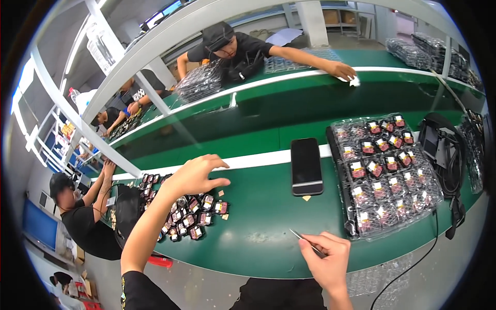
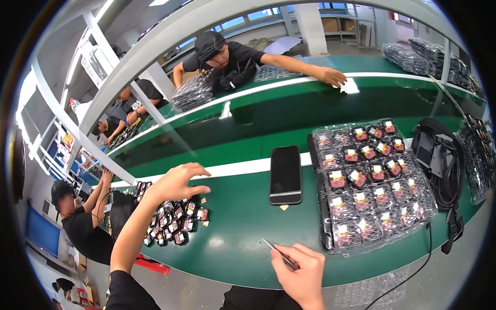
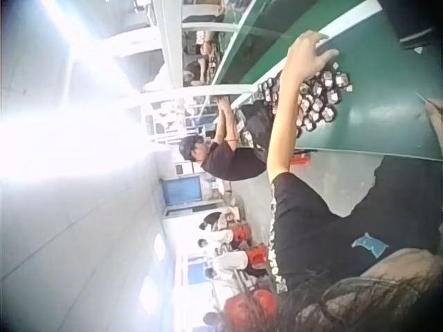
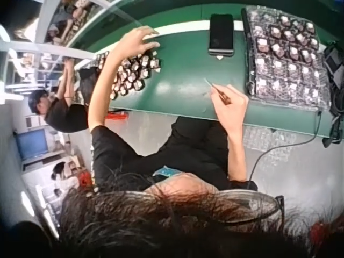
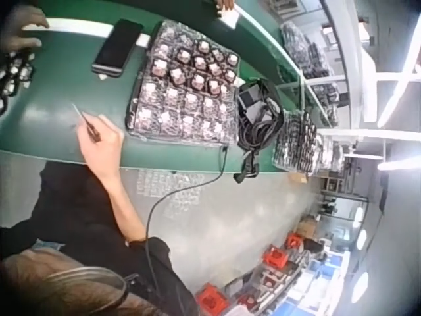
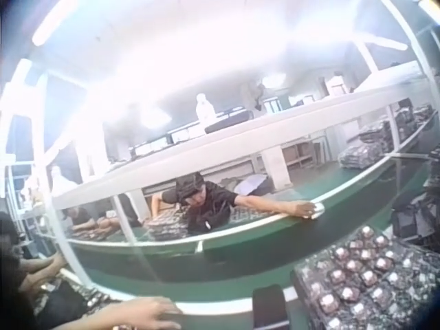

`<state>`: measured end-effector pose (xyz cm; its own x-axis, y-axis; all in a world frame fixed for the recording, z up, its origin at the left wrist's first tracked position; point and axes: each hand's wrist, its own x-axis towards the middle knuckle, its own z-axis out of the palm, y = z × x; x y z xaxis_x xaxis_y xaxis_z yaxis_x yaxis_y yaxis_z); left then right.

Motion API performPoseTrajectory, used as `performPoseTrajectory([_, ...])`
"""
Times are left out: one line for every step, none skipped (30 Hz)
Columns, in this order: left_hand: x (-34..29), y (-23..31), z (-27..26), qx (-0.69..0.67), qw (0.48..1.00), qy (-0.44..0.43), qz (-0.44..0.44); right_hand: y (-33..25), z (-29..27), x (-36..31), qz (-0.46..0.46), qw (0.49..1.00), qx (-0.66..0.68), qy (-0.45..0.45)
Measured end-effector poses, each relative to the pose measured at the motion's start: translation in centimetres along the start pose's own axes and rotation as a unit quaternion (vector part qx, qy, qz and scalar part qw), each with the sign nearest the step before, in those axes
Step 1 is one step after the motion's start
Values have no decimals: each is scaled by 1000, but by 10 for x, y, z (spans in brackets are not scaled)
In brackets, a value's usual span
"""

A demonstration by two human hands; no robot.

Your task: The recorder uses tweezers to handle internal components and apply small adhesive stickers to a smartwatch frame.

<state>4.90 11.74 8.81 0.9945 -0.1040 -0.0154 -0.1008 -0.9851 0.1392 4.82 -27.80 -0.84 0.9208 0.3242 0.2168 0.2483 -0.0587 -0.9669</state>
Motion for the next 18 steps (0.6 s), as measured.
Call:
performPoseTrajectory([-15,-4,1,10,1000,9,-16,0,2,0,-3,1000,-1,-4])
performPoseTrajectory([-29,-2,-1,18,999,19,-34,0,3,0,-6,1000,-3,-10])
performPoseTrajectory([-35,5,-4,-1,999,12,-36,1,2,-1,-4,1000,-14,-8])
performPoseTrajectory([-40,14,-9,-21,999,6,-37,1,1,-2,2,1000,-16,-9])
performPoseTrajectory([-44,21,-3,-39,999,7,-23,1,1,-2,-1,1000,-23,-1])
performPoseTrajectory([-53,22,1,-77,997,8,10,0,2,-2,-8,1000,-27,3])
performPoseTrajectory([-60,27,5,-50,998,14,30,1,3,-3,-7,1000,-28,1])
performPoseTrajectory([-65,32,9,-23,998,24,47,0,3,-3,-5,1000,-30,-1])
performPoseTrajectory([-66,35,12,-4,998,24,49,0,4,-2,-12,999,-35,-2])
performPoseTrajectory([-64,33,17,-7,998,23,51,-1,4,-2,-20,999,-41,-3])
performPoseTrajectory([-64,31,22,-9,998,24,54,-1,4,-2,-17,999,-45,-4])
performPoseTrajectory([-62,31,26,-11,998,25,57,-1,4,-3,-19,998,-52,-5])
performPoseTrajectory([-61,34,25,-31,999,16,39,-1,4,-4,-21,998,-59,-6])
performPoseTrajectory([-58,35,28,-38,998,16,42,-1,4,-4,-18,998,-66,-4])
performPoseTrajectory([-54,37,31,-59,997,12,51,0,4,-4,-18,998,-65,-1])
performPoseTrajectory([-50,39,36,-81,995,8,60,0,4,-4,-18,998,-64,1])
performPoseTrajectory([-46,47,44,-96,990,30,102,1,4,-3,-13,997,-72,3])
performPoseTrajectory([-42,59,52,-112,985,36,124,2,3,-4,0,998,-59,11])
